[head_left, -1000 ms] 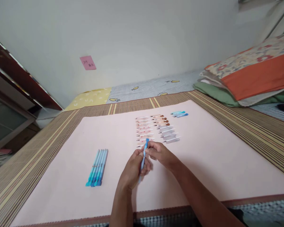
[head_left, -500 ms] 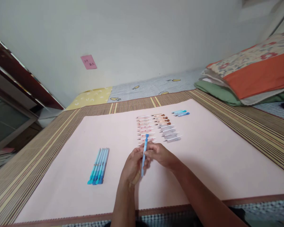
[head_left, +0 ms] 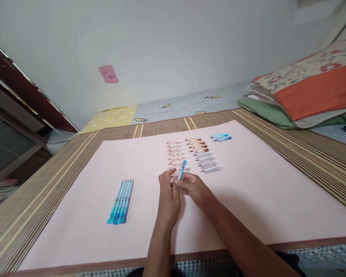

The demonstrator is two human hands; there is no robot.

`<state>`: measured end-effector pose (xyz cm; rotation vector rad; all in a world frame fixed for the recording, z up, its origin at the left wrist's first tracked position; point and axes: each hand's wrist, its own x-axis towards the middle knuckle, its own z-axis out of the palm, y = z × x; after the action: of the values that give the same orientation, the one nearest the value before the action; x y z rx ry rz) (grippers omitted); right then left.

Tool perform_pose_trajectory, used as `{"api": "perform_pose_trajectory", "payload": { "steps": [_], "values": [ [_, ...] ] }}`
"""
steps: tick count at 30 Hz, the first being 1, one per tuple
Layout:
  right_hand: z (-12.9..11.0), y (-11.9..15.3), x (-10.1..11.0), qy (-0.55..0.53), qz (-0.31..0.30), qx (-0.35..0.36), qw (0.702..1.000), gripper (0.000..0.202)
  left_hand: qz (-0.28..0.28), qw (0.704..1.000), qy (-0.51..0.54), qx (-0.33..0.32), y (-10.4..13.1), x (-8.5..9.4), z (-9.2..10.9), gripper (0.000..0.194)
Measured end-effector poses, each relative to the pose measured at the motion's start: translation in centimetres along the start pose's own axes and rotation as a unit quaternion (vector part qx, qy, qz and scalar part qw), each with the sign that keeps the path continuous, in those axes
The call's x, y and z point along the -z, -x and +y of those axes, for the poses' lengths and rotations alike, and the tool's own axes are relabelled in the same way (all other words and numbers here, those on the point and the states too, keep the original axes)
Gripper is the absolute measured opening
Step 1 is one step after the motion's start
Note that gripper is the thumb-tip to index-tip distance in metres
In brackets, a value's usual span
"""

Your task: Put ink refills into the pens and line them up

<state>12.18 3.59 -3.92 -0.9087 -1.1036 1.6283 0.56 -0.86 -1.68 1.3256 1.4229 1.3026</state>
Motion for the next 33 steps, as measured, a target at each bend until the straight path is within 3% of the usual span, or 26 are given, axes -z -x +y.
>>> {"api": "perform_pose_trajectory", "payload": {
  "steps": [5, 10, 13, 16, 20, 23, 26, 29, 33],
  "values": [
    [-0.4, -0.2, 0.2, -0.019, 0.004, 0.007, 1.0, 0.042, -0.011, 0.994, 0.08, 0.08, -0.5, 0.6, 0.3, 0.042],
    [-2.1, -0.2, 1.8, -0.034, 0.005, 0.004, 0.999, 0.037, -0.139, 0.96, 0.147, 0.192, -0.5, 1.1, 0.4, 0.054],
    [-2.9, -0.2, 2.6, -0.042, -0.001, 0.016, 0.999, 0.035, -0.176, 0.949, 0.178, 0.192, -0.5, 1.0, 0.5, 0.054],
    [-3.1, -0.2, 2.8, -0.058, -0.004, 0.022, 0.998, 0.032, -0.142, 0.965, 0.178, 0.132, -0.6, 0.8, 0.6, 0.04],
    [-2.5, -0.3, 2.2, -0.097, 0.021, 0.015, 0.995, 0.029, -0.022, 0.997, 0.068, 0.038, -0.3, 0.2, 0.8, 0.024],
    [-1.8, -0.5, 1.6, -0.132, 0.031, 0.004, 0.991, 0.028, 0.055, 0.998, -0.035, -0.027, 0.1, -0.2, 1.0, 0.017],
    [-1.5, -0.7, 1.4, -0.154, 0.029, 0.001, 0.988, 0.026, 0.078, 0.995, -0.038, -0.05, 0.1, -0.7, 1.1, 0.014],
    [-1.7, -0.8, 1.8, -0.146, 0.036, 0.014, 0.988, 0.026, 0.031, 0.996, 0.083, 0.023, -0.2, -0.8, 1.0, 0.034],
    [-2.5, -0.6, 2.3, -0.124, 0.054, 0.035, 0.99, 0.027, -0.082, 0.963, 0.202, 0.159, -0.6, -0.5, 0.7, 0.055]
  ]
}}
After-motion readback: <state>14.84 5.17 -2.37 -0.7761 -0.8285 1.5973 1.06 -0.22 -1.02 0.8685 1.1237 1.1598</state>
